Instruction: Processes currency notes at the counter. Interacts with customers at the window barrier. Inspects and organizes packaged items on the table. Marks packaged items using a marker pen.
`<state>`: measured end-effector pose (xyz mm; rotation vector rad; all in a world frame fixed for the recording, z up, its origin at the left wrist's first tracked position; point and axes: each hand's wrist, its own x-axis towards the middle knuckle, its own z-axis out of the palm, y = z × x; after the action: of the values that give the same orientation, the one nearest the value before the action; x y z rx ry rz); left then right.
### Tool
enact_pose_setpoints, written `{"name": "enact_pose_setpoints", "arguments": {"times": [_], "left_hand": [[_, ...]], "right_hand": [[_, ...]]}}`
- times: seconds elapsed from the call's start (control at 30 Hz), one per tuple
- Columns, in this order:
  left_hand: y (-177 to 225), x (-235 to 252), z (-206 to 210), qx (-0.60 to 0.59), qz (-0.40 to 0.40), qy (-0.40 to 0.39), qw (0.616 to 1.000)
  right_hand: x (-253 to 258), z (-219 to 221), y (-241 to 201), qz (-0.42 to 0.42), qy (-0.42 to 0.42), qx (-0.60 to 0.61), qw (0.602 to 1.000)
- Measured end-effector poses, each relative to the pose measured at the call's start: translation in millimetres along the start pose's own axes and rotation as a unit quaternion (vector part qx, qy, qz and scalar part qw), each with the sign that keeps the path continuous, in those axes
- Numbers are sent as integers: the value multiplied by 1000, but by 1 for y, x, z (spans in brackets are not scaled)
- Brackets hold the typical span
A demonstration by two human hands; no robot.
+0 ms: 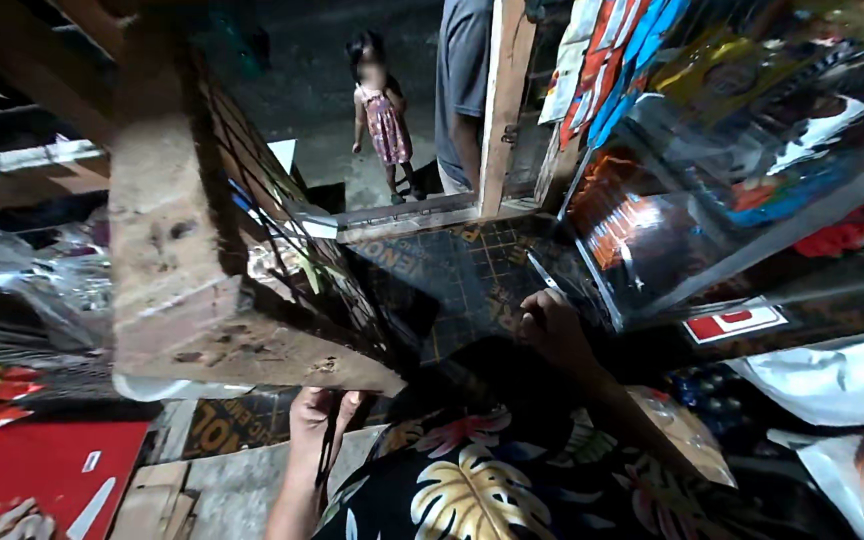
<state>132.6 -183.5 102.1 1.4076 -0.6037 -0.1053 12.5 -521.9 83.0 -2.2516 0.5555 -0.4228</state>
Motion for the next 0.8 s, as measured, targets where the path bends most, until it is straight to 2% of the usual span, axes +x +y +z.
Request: {"name": "enact_pose_setpoints", "arguments": {"times": [0.13, 0.37, 0.6, 0.67, 0.8], "left_hand": [[16, 17, 28, 17, 12, -31, 999], [-2, 76, 79, 56, 98, -131, 985], [-1, 155, 152, 115, 128, -136, 976], [-1, 174, 167, 110, 102, -137, 979], [9, 204, 181, 106, 1, -164, 981]], "right_hand": [[6, -11, -6, 31, 0, 64, 997], [16, -32, -16, 9, 7, 93, 996], [30, -48, -21, 26, 57, 196, 979], [31, -49, -19, 35, 59, 211, 975], [32, -52, -18, 11, 41, 232, 972]]}}
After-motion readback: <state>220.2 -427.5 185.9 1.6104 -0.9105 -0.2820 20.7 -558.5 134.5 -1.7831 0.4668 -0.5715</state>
